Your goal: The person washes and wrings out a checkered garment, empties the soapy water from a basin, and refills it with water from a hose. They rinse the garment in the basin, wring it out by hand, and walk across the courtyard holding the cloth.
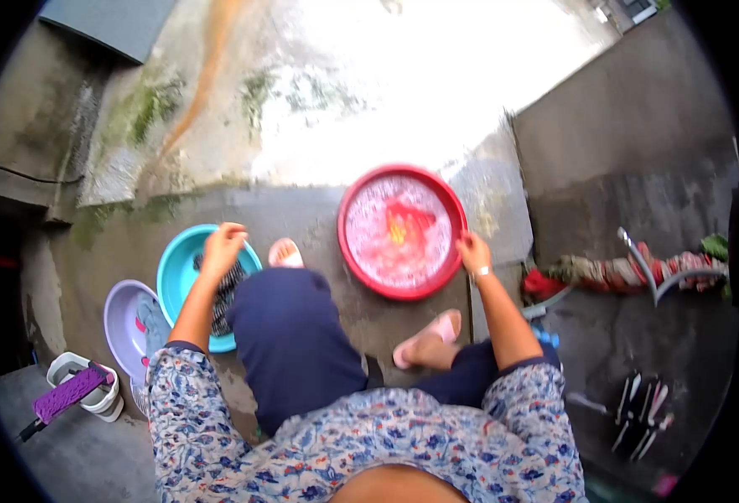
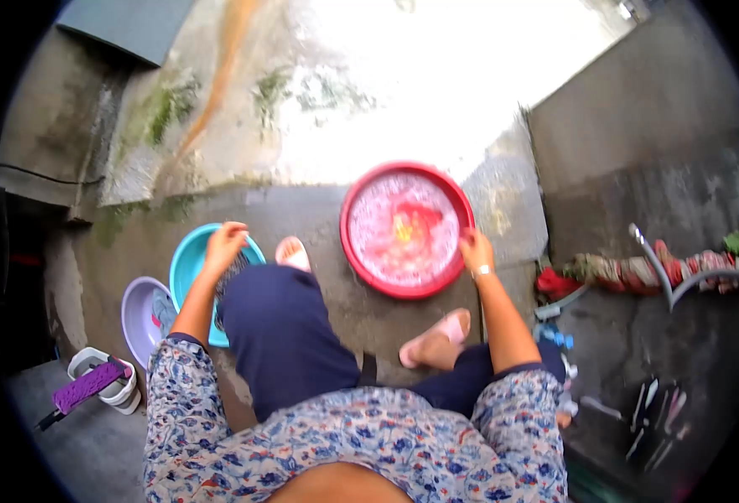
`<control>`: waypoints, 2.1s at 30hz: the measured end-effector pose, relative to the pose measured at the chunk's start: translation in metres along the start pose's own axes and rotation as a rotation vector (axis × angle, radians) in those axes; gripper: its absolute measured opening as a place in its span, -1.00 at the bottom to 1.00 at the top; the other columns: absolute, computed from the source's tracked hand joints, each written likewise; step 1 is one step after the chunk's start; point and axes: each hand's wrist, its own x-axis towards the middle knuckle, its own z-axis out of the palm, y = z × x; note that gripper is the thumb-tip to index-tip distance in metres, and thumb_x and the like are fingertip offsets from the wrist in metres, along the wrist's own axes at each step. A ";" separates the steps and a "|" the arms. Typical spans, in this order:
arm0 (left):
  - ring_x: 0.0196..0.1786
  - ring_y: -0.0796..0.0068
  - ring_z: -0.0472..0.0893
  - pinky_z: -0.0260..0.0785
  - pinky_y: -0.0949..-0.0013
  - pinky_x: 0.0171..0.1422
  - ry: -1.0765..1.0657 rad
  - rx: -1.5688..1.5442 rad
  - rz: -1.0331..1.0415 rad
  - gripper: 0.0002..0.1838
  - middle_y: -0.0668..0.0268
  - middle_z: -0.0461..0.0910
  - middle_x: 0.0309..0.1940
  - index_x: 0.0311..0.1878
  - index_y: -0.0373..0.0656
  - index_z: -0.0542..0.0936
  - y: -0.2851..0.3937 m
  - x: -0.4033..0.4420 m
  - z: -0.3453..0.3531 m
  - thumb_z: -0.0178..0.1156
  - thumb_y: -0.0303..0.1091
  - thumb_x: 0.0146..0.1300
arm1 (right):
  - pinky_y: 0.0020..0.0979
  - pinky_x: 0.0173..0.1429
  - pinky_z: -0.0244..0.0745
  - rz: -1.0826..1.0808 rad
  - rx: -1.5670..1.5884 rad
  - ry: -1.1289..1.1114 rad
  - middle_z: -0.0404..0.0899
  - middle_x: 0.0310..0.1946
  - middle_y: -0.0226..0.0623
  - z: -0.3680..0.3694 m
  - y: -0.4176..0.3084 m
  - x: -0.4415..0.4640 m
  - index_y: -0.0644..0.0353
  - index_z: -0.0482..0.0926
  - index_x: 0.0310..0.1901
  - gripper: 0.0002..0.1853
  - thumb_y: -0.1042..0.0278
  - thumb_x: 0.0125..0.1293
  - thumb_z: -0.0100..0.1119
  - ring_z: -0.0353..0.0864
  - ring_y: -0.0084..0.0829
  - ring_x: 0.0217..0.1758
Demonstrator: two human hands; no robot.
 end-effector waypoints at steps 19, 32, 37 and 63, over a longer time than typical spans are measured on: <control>-0.04 -0.16 0.55 0.39 0.01 0.08 -0.470 0.558 -0.147 -0.49 -0.22 0.55 -0.15 -0.04 -0.42 0.38 0.022 0.102 0.239 0.23 -0.15 0.15 | -0.29 -0.18 0.45 0.356 0.303 0.261 0.62 -0.39 -0.14 0.070 0.073 0.028 0.30 0.55 -0.29 -0.72 0.26 0.11 0.33 0.56 -0.32 -0.36; -0.49 0.14 0.65 0.50 0.15 -0.48 -0.614 0.026 -0.273 -0.59 -0.06 0.59 -0.33 -0.10 -0.44 0.41 0.093 0.098 0.261 0.15 -0.21 0.25 | -0.43 -0.28 0.46 0.423 0.350 0.042 0.60 -0.40 -0.28 -0.083 0.035 0.036 0.33 0.57 -0.23 -0.78 0.43 0.09 0.25 0.52 -0.47 -0.41; -0.38 0.16 0.59 0.42 0.06 -0.36 -0.387 -0.407 -0.625 -0.80 0.03 0.59 -0.40 -0.34 -0.39 0.59 0.092 0.229 0.289 0.05 -0.47 0.07 | -0.33 -0.59 0.38 0.791 0.062 -0.304 0.53 -0.64 -0.29 -0.106 -0.021 0.201 0.29 0.53 -0.61 -0.89 0.46 -0.11 0.25 0.49 -0.38 -0.65; -0.21 0.28 0.60 0.45 0.23 -0.10 0.031 -0.608 -0.268 -0.70 0.08 0.60 -0.24 -0.07 -0.33 0.51 0.122 0.315 0.257 0.09 -0.28 0.26 | -0.46 -0.28 0.46 0.214 0.500 -0.094 0.62 -0.40 -0.30 -0.088 -0.070 0.315 0.34 0.58 -0.22 -0.80 0.44 0.12 0.17 0.56 -0.48 -0.42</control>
